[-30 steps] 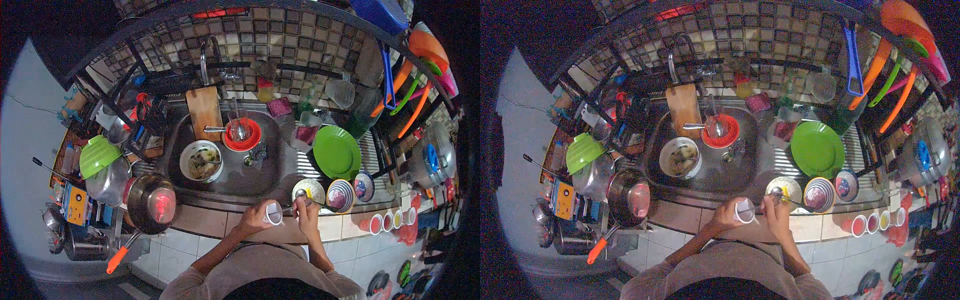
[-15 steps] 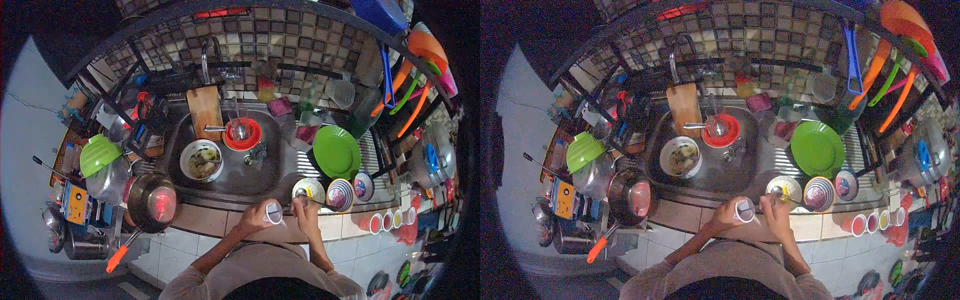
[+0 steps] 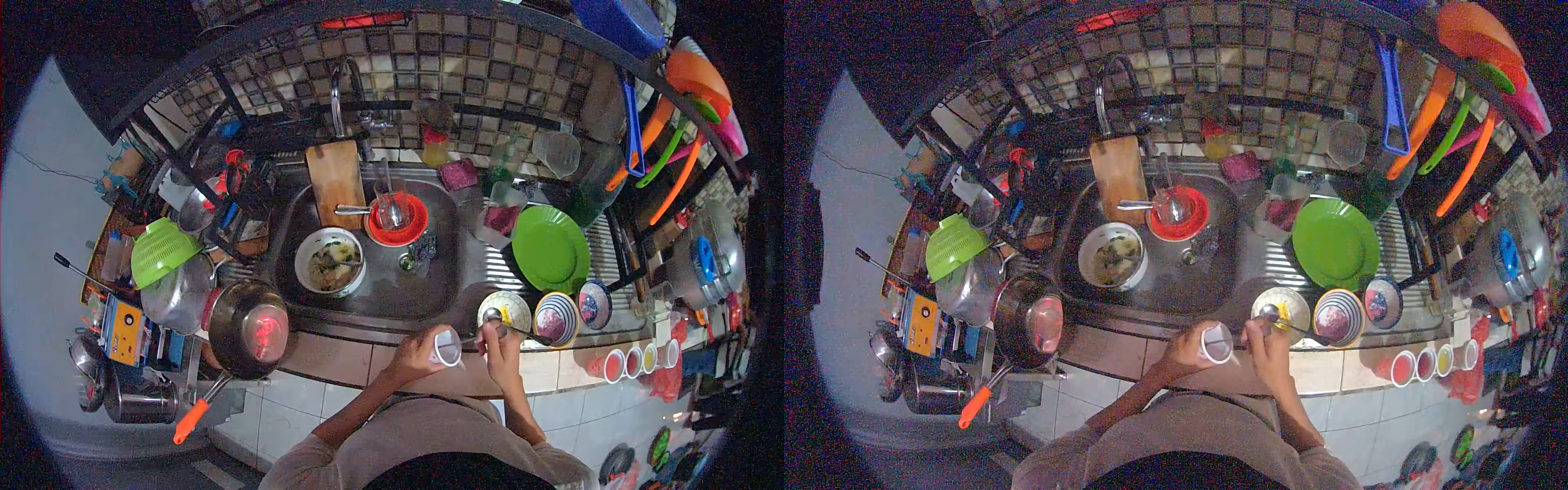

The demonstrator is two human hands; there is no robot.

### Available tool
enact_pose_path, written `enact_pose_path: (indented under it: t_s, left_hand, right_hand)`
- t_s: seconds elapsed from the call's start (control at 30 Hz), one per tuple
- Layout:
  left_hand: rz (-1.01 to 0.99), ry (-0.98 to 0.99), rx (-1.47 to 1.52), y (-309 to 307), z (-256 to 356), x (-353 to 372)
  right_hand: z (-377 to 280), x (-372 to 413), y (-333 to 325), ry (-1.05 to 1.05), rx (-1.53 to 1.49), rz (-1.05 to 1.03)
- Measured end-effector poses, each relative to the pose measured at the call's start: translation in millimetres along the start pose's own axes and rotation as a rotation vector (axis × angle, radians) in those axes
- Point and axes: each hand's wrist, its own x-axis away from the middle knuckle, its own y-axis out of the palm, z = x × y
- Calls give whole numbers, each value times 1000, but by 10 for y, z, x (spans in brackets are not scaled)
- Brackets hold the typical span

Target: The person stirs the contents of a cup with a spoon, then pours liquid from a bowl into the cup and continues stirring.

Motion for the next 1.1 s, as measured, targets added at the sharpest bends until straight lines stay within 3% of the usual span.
enact_pose_path:
  t_s: [0.07, 0.3, 0.4, 0.47, 0.5, 0.57, 0.6, 0.7, 0.77, 0.8, 0.87, 1.1]
  left_hand:
    - [39, 28, -29, 36, -27, 16]
    - [36, 11, 40, 12, -31, 6]
    - [37, 4, 18, -48, -104, 30]
    - [282, 304, -73, -64, -290, 68]
    - [280, 364, -11, -4, -495, 93]
    - [39, -134, 522, 141, -875, 183]
    - [38, -134, 521, 93, -855, 165]
    - [16, -108, 483, -273, -520, -118]
    - [78, 308, -69, -569, -170, -305]
    - [80, 309, -71, -618, -95, -330]
    - [218, 515, -257, -680, 0, -357]
    - [225, 555, -394, -685, -72, -317]
  right_hand:
    - [15, -4, -9, -47, 130, -4]
    - [-26, -17, -45, -78, 142, -40]
    - [27, 11, -38, 6, -116, 12]
    - [-5, 12, -60, -88, -161, 31]
    - [-50, 17, -72, -80, -161, 33]
    - [-163, -4, -83, -266, 2, -20]
    - [-179, -24, -85, -342, 80, -42]
    - [-309, -81, -43, -365, 142, -54]
    - [-192, -115, -14, -282, 27, -35]
    - [-150, -131, 1, -195, -87, -18]
    - [-156, -143, 43, -148, -182, 14]
    - [-157, -124, 198, 55, -444, 158]
